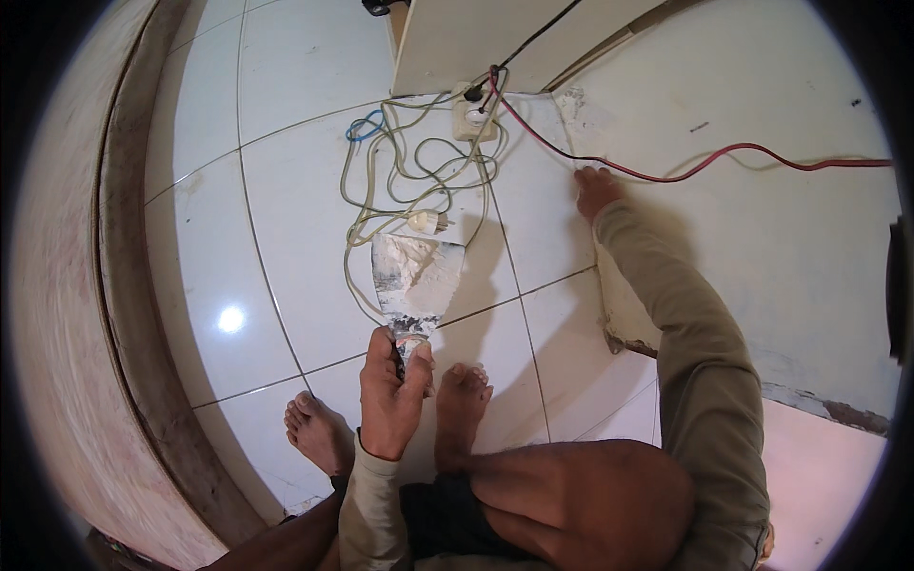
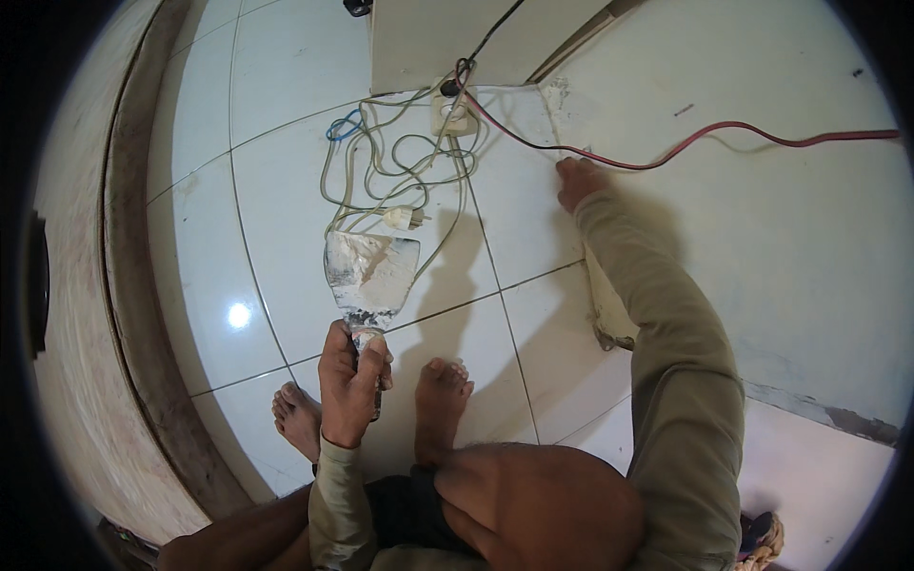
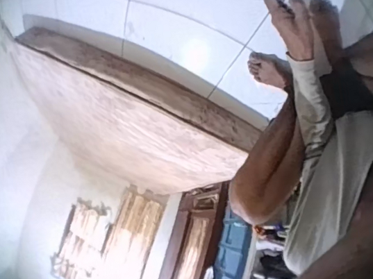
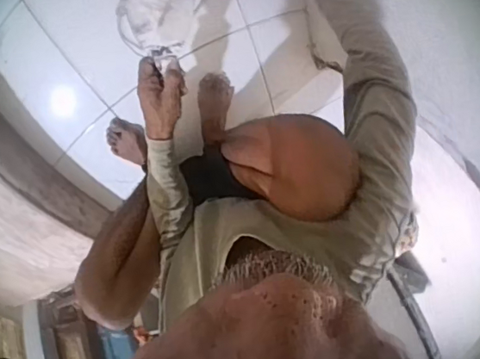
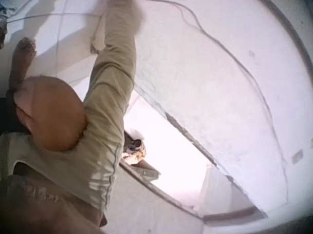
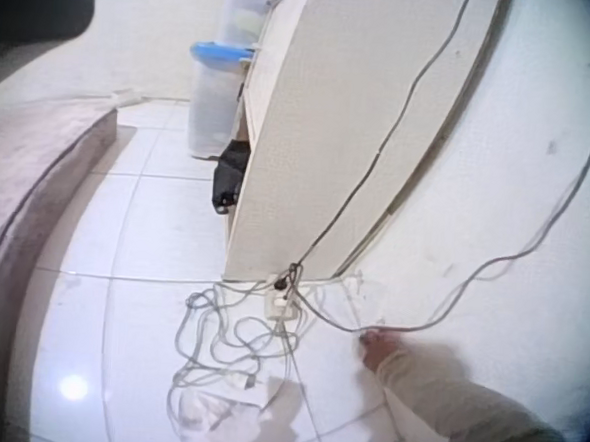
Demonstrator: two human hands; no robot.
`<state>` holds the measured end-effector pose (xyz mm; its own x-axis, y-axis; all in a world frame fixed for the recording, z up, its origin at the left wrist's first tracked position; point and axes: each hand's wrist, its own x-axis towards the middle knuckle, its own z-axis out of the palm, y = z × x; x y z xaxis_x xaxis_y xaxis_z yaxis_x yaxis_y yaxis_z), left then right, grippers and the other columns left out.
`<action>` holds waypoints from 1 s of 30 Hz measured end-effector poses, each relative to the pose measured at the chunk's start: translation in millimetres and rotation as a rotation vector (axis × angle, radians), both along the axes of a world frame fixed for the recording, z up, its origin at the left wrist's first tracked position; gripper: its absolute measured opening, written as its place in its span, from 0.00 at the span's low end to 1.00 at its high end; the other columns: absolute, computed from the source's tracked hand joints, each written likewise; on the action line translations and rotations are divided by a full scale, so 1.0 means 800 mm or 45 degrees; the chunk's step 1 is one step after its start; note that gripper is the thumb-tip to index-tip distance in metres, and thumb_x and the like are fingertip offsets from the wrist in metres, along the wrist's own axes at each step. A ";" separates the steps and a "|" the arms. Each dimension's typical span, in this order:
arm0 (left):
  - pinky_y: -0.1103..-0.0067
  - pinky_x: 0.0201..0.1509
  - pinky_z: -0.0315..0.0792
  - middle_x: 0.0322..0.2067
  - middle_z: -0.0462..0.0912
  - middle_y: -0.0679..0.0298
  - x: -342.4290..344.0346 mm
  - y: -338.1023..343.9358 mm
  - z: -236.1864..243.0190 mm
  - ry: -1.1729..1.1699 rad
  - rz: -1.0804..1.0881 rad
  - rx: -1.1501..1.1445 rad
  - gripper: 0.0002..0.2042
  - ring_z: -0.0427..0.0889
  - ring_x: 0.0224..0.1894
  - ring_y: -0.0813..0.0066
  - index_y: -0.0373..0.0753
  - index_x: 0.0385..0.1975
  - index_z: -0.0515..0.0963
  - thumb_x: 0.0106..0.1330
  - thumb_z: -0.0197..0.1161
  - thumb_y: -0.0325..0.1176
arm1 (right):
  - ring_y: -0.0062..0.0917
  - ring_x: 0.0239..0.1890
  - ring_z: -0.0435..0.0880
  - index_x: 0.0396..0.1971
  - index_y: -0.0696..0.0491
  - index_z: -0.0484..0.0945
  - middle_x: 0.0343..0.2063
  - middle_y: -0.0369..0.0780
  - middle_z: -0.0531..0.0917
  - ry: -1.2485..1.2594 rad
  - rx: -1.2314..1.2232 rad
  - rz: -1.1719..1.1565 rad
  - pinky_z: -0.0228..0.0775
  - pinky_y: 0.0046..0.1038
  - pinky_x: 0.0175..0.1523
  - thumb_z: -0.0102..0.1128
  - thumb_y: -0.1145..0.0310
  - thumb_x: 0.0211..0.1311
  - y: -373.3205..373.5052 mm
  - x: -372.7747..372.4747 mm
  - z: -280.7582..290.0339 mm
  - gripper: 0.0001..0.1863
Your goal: The person sits on the floor and mixes a white plaster-like substance in a plastic container using a trowel. They then apply the mixture to the wall near the ceiling and around electrical wires using the trowel and a smaller putty knife.
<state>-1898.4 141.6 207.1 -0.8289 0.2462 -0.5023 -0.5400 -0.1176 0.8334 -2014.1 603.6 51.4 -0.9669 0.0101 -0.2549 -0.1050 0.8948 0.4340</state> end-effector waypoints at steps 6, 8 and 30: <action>0.84 0.24 0.67 0.25 0.72 0.66 -0.002 0.003 0.008 0.015 -0.018 0.019 0.07 0.70 0.22 0.84 0.37 0.34 0.64 0.69 0.55 0.30 | 0.33 0.56 0.64 0.51 0.54 0.75 0.53 0.35 0.71 -0.519 0.494 0.191 0.54 0.42 0.60 0.53 0.63 0.59 -0.025 0.055 0.011 0.21; 0.84 0.25 0.67 0.25 0.72 0.66 -0.002 0.000 0.010 0.016 0.004 0.009 0.07 0.70 0.22 0.84 0.37 0.34 0.64 0.69 0.55 0.30 | 0.33 0.56 0.63 0.50 0.54 0.77 0.53 0.34 0.71 -0.674 0.544 0.219 0.51 0.45 0.61 0.54 0.61 0.59 -0.043 0.073 0.026 0.21; 0.85 0.23 0.66 0.24 0.73 0.65 0.002 0.005 0.008 0.021 0.022 0.042 0.05 0.70 0.21 0.84 0.37 0.34 0.65 0.68 0.55 0.29 | 0.38 0.52 0.66 0.40 0.59 0.82 0.46 0.42 0.76 -0.482 0.716 0.308 0.55 0.50 0.59 0.51 0.66 0.59 -0.039 -0.022 0.042 0.16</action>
<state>-1896.5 145.4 213.4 -0.8412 0.2482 -0.4805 -0.5240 -0.1542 0.8377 -2031.3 572.4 85.3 -0.8051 0.0349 -0.5920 -0.5064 0.4791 0.7169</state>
